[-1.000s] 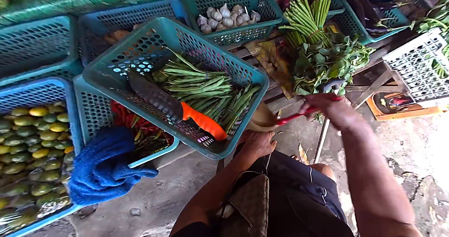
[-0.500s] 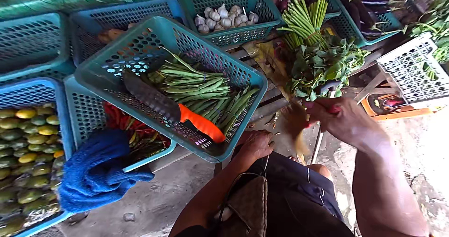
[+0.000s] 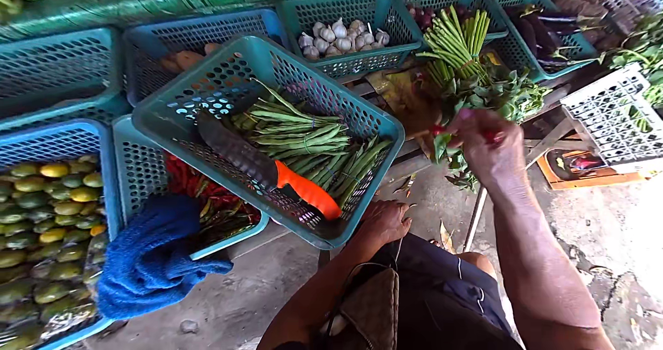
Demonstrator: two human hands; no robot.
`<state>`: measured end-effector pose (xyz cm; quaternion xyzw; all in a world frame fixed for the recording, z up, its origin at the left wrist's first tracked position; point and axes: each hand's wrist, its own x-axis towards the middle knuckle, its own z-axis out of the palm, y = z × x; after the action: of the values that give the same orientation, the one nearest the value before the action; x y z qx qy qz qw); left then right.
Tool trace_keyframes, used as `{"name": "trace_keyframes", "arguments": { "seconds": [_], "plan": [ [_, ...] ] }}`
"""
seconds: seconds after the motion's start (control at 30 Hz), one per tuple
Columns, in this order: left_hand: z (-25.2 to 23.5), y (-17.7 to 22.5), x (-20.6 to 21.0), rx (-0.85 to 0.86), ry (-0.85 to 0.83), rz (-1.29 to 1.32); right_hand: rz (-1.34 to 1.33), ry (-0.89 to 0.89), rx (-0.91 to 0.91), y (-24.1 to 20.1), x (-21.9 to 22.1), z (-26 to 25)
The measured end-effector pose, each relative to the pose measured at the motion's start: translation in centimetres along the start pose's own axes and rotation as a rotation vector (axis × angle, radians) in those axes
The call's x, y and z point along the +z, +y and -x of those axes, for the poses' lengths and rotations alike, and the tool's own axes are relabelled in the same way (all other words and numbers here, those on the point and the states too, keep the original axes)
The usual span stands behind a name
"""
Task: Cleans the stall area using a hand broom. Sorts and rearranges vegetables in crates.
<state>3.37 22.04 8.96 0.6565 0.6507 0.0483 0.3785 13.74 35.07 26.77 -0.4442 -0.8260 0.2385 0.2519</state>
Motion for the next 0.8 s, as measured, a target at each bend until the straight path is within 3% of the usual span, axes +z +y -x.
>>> {"name": "trace_keyframes", "arguments": {
  "seconds": [0.13, 0.3, 0.5, 0.6, 0.7, 0.8],
  "plan": [
    [-0.6, 0.5, -0.1, 0.012, -0.03, -0.014, -0.208, 0.142, -0.121, 1.5, 1.0, -2.5],
    [-0.6, -0.1, 0.0, 0.011, -0.01, 0.012, -0.476, 0.079, 0.19, 8.0, 9.4, -3.2],
    [-0.9, 0.6, -0.3, -0.013, -0.042, 0.009, -0.764, -0.295, 0.209, 4.9, 12.3, -1.6],
    [-0.7, 0.7, -0.4, -0.03, -0.042, -0.007, -0.577, -0.086, 0.024, 5.0, 11.4, -1.5],
    [-0.6, 0.8, -0.3, -0.04, -0.058, -0.017, -0.415, 0.165, -0.048, 5.0, 11.6, -1.1],
    [-0.7, 1.1, -0.3, -0.037, -0.044, -0.021, -0.715, 0.021, 0.063, 4.0, 12.2, -0.6]
  ]
}}
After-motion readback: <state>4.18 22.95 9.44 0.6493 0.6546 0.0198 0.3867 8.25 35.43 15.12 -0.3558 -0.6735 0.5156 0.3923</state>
